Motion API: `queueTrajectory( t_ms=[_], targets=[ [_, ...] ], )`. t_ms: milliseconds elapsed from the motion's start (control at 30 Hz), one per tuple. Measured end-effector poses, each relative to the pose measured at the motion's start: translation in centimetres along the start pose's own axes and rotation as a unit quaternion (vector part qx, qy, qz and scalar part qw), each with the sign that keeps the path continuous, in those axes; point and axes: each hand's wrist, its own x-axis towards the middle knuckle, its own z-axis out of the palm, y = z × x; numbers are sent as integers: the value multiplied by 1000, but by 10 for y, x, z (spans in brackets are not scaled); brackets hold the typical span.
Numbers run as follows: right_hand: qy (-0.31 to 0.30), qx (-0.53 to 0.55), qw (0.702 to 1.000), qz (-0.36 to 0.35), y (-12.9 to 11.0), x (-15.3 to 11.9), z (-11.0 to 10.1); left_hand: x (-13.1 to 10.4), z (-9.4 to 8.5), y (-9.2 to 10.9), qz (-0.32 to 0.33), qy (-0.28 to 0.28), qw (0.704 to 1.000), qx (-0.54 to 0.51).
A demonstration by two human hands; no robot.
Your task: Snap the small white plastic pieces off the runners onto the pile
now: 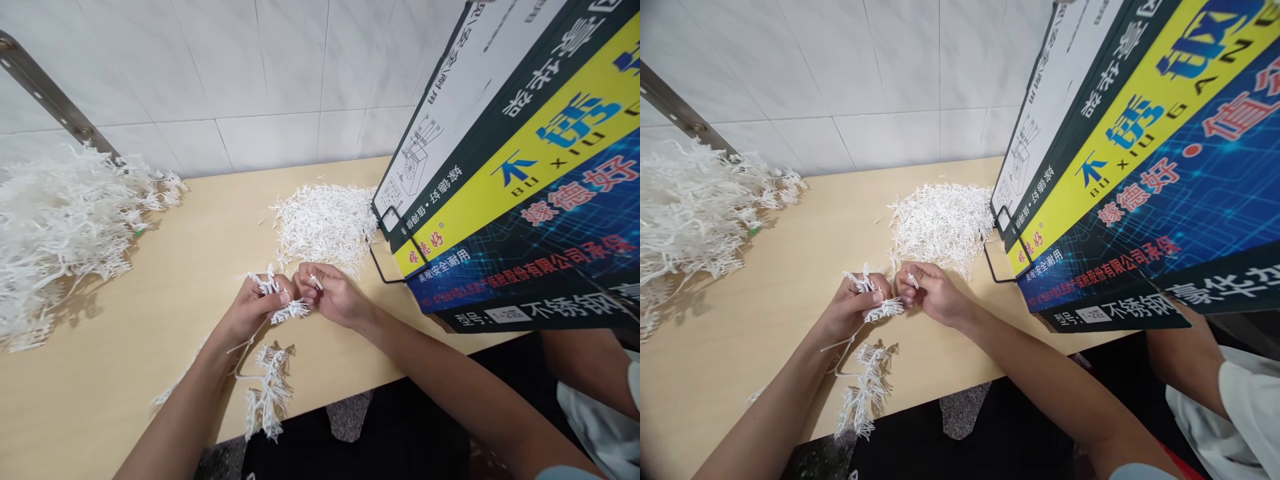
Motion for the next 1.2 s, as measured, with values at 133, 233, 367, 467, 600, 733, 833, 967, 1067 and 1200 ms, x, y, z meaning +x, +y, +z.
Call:
queueTrajectory(
  t_ms=[133, 233, 367, 467, 600, 733, 833, 967, 1067, 1200],
  targets=[
    [120, -82, 988, -56, -9, 5, -13, 3, 3, 1, 26, 28, 999, 25],
    [226, -254, 931, -130, -13, 5, -20, 6, 8, 3, 20, 41, 996, 82],
    [153, -394, 895, -144, -16, 0, -16, 8, 11, 4, 13, 65, 991, 119],
    [76, -451, 879, -136, -15, -3, -10, 8, 10, 2, 9, 100, 989, 111],
    [97, -484, 858, -143, -12, -4, -6, 9, 8, 2, -7, 121, 986, 114],
    [108, -383, 911, -111, -11, -5, -2, 10, 10, 5, 2, 84, 991, 108],
    [115, -240, 961, -73, -8, -1, -2, 8, 11, 6, 14, 49, 993, 106],
    [135, -140, 979, -66, -6, 9, -16, 3, 13, 4, 10, 15, 996, 85],
    [190, -301, 929, -103, -11, 10, -25, 5, 16, 4, 4, 41, 995, 91],
    [197, -445, 856, -174, -20, 1, -20, 10, 15, 4, -6, 107, 989, 104]
  ],
)
